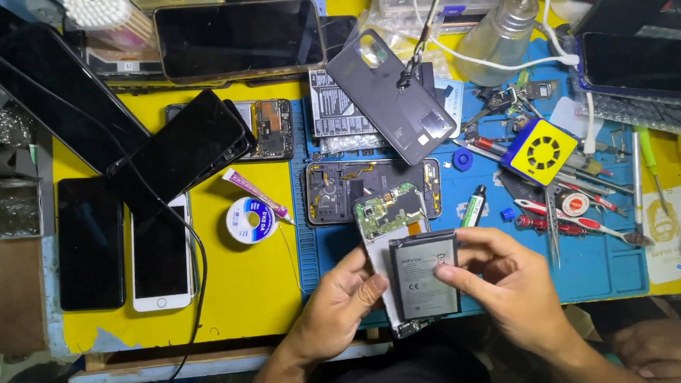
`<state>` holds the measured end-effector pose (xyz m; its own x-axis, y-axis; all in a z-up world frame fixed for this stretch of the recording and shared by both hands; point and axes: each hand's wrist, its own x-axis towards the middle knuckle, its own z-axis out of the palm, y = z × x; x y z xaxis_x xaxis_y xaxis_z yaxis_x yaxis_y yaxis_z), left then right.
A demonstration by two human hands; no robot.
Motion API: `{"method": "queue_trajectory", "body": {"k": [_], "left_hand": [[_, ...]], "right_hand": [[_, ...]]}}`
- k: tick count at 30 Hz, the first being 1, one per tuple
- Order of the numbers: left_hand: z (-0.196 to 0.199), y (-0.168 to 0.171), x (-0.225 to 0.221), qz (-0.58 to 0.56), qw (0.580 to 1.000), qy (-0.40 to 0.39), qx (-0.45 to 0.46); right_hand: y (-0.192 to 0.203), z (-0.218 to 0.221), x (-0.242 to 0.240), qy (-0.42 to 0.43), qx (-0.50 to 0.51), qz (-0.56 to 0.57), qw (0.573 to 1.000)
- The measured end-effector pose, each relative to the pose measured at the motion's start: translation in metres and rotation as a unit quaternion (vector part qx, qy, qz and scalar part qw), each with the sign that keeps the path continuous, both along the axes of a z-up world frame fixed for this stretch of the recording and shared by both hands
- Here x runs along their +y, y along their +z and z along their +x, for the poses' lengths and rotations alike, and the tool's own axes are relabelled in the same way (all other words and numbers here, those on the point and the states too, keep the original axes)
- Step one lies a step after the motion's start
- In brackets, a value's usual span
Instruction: Preparing a replacement battery for a mobile phone repair, including cleaning and applying adhesive/UV curing.
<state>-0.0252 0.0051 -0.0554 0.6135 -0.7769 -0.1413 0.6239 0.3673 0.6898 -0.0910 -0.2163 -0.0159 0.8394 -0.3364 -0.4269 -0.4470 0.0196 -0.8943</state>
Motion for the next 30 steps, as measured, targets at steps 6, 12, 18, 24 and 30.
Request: {"method": "queue_trajectory", "body": {"k": [6,12,18,24,30], "left_hand": [[-0.004,-0.002,0.003,0.035,0.999,0.002,-0.027],[-0.004,-0.004,0.004,0.049,0.998,0.0,-0.027],[0.001,0.002,0.004,0.08,0.996,-0.003,-0.027],[0.003,0.003,-0.001,0.088,0.996,0.032,-0.003],[0.008,0.011,-0.002,0.083,0.995,0.041,0.03]], "right_hand": [[-0.002,0.002,0.009,0.027,0.023,-0.021,0.999],[-0.005,0.002,0.009,0.025,0.022,-0.002,0.999],[-0.007,0.006,0.012,0.023,-0.004,-0.011,1.0],[-0.001,0.012,0.011,0.064,-0.119,-0.1,0.986],[0.005,0.016,0.002,0.056,-0.096,-0.072,0.991]]}}
